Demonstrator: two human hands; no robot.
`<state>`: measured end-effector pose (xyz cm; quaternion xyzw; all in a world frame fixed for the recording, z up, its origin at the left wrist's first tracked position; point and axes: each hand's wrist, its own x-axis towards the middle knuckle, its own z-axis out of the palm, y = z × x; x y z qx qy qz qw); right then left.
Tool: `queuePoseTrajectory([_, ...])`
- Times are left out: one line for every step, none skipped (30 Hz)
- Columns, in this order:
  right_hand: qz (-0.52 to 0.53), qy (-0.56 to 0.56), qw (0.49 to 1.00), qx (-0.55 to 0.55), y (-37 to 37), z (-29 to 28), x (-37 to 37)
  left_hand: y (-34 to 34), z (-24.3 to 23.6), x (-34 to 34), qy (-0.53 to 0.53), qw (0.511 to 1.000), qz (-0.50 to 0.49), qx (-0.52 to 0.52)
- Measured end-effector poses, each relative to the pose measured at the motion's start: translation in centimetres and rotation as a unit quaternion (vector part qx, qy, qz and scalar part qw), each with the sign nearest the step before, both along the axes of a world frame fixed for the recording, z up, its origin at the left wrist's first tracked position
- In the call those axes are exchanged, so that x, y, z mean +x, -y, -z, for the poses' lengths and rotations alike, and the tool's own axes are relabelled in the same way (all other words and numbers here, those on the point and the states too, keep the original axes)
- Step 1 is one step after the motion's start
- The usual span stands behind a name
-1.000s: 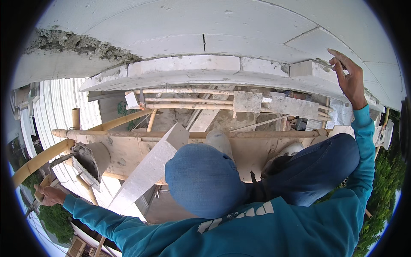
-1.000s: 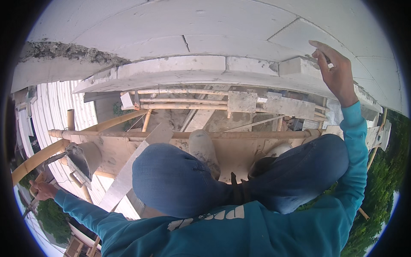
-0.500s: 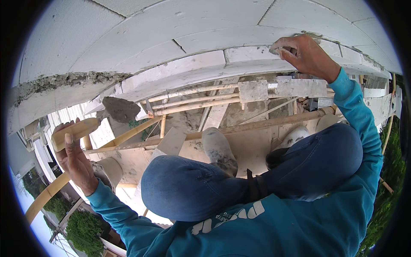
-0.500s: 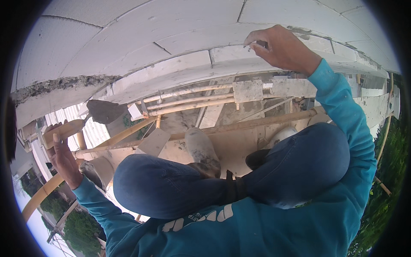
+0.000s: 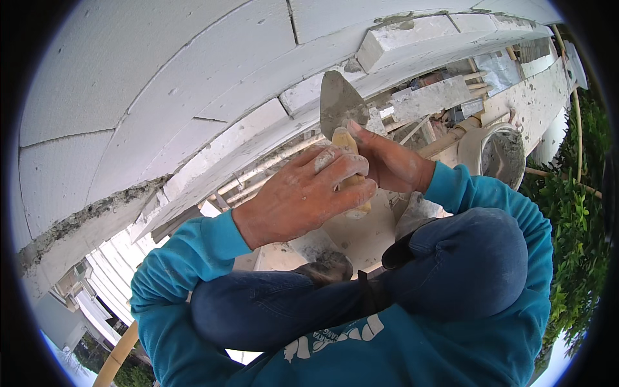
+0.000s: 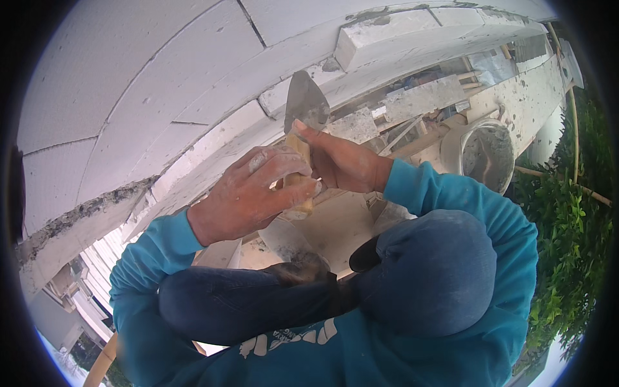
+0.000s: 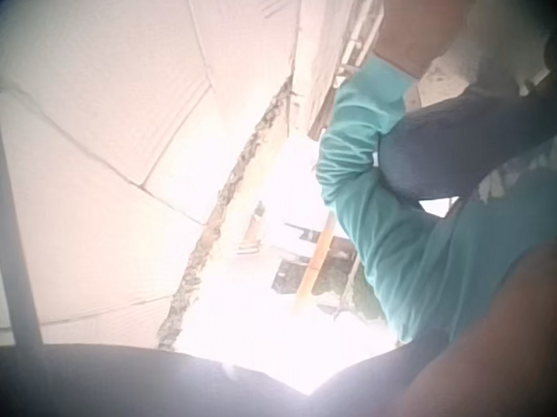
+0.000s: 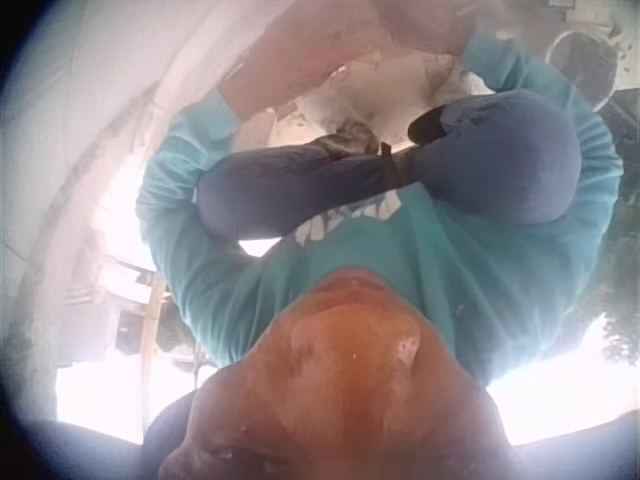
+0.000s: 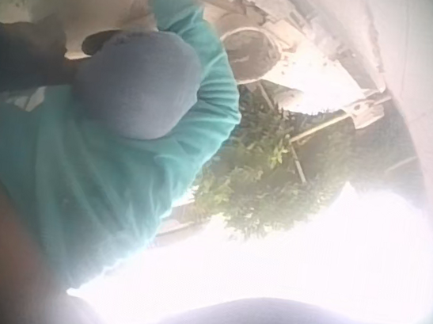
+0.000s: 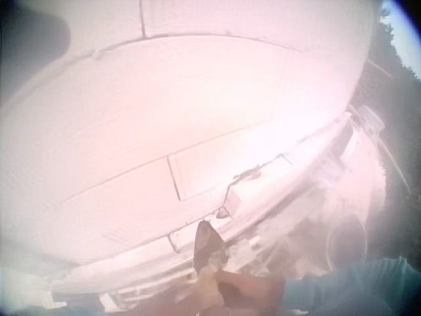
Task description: The person installs white rectangular tiles on a wall using a trowel to apply cement mortar and a hammer to tap tiles into place. The person repeatedly scoops mortar from a bucket, spreads it on the wall, positions tiles, and adjusts them.
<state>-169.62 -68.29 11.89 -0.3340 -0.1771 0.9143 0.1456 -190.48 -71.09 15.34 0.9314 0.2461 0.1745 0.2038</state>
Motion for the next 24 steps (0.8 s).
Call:
queuePoseTrajectory([0.012, 0.012, 1.000, 0.009, 0.3, -0.1, 1.3, -0.5, 0.6, 1.6, -0.004, 0.999, 0.038, 0.038])
queuePoseTrajectory([0.025, 0.025, 0.999, 0.017, 0.7, 0.0, 2.7, -0.9, 1.0, 3.0, 0.017, 0.994, 0.059, 0.085])
queuePoseTrajectory([0.040, 0.038, 0.998, 0.026, 0.9, -0.1, 4.1, -1.3, 0.9, 4.1, 0.023, 0.992, 0.073, 0.099])
queuePoseTrajectory([0.075, 0.038, 0.996, 0.014, 0.9, -0.6, 4.9, -1.5, 1.0, 5.0, 0.030, 0.990, 0.088, 0.110])
queuePoseTrajectory([0.101, 0.063, 0.992, 0.033, 0.7, -0.8, 6.3, -1.8, 1.2, 5.9, 0.044, 0.986, 0.106, 0.121])
queuePoseTrajectory([0.128, 0.084, 0.987, 0.047, 0.4, -0.4, 8.0, -2.3, 1.4, 6.7, 0.066, 0.979, 0.134, 0.141])
queuePoseTrajectory([0.150, 0.102, 0.982, 0.060, 0.1, -0.9, 9.2, -2.6, 1.4, 7.4, 0.089, 0.978, 0.138, 0.128])
queuePoseTrajectory([0.214, 0.145, 0.964, 0.066, 0.1, -2.4, 10.9, -2.8, 1.3, 8.2, 0.110, 0.977, 0.140, 0.114])
queuePoseTrajectory([0.223, 0.197, 0.948, 0.113, 0.0, -3.2, 13.2, -3.3, 1.1, 8.8, 0.126, 0.977, 0.138, 0.102])
queuePoseTrajectory([0.228, 0.248, 0.928, 0.159, 0.4, -4.1, 16.0, -4.2, 0.9, 9.5, 0.125, 0.976, 0.144, 0.107])
queuePoseTrajectory([0.213, 0.335, 0.894, 0.209, 1.6, -5.7, 18.4, -5.0, 1.3, 10.7, 0.130, 0.979, 0.135, 0.079])
queuePoseTrajectory([0.193, 0.416, 0.851, 0.255, 3.0, -7.6, 20.8, -5.8, 1.8, 11.9, 0.132, 0.982, 0.124, 0.050])
queuePoseTrajectory([0.188, 0.481, 0.803, 0.297, 5.0, -9.2, 22.9, -6.7, 2.1, 13.4, 0.136, 0.984, 0.114, 0.019])
queuePoseTrajectory([0.152, 0.603, 0.709, 0.333, 7.2, -10.4, 25.0, -8.0, 2.4, 15.1, 0.097, 0.987, 0.123, -0.023])
queuePoseTrajectory([0.118, 0.683, 0.604, 0.394, 8.8, -11.2, 26.6, -9.0, 2.8, 16.7, 0.093, 0.988, 0.099, -0.070])
queuePoseTrajectory([0.091, 0.740, 0.542, 0.388, 10.1, -12.3, 27.3, -9.7, 3.5, 18.0, 0.082, 0.988, 0.068, -0.112])
queuePoseTrajectory([0.090, 0.749, 0.543, 0.370, 11.5, -13.0, 28.3, -10.1, 4.7, 19.7, 0.074, 0.984, 0.040, -0.156])
queuePoseTrajectory([0.055, 0.770, 0.526, 0.356, 13.0, -13.9, 29.2, -10.3, 6.1, 21.6, 0.070, 0.974, 0.022, -0.215])
queuePoseTrajectory([0.020, 0.793, 0.508, 0.336, 14.4, -14.6, 30.1, -9.7, 7.8, 23.9, 0.065, 0.959, 0.011, -0.277])
queuePoseTrajectory([-0.005, 0.798, 0.513, 0.317, 14.8, -14.9, 30.8, -9.0, 8.4, 25.3, 0.053, 0.942, -0.003, -0.331])
queuePoseTrajectory([-0.037, 0.803, 0.518, 0.291, 14.8, -15.3, 31.3, -8.1, 9.7, 27.1, 0.042, 0.919, -0.016, -0.392])
queuePoseTrajectory([-0.071, 0.806, 0.524, 0.266, 14.8, -15.2, 31.8, -6.5, 12.2, 28.8, 0.063, 0.894, -0.026, -0.442])
queuePoseTrajectory([-0.113, 0.809, 0.510, 0.271, 15.1, -15.2, 32.9, -4.4, 14.3, 31.1, 0.085, 0.864, -0.026, -0.495])
queuePoseTrajectory([-0.159, 0.813, 0.494, 0.265, 15.9, -15.2, 34.5, -1.9, 14.8, 33.6, 0.138, 0.839, -0.029, -0.525])
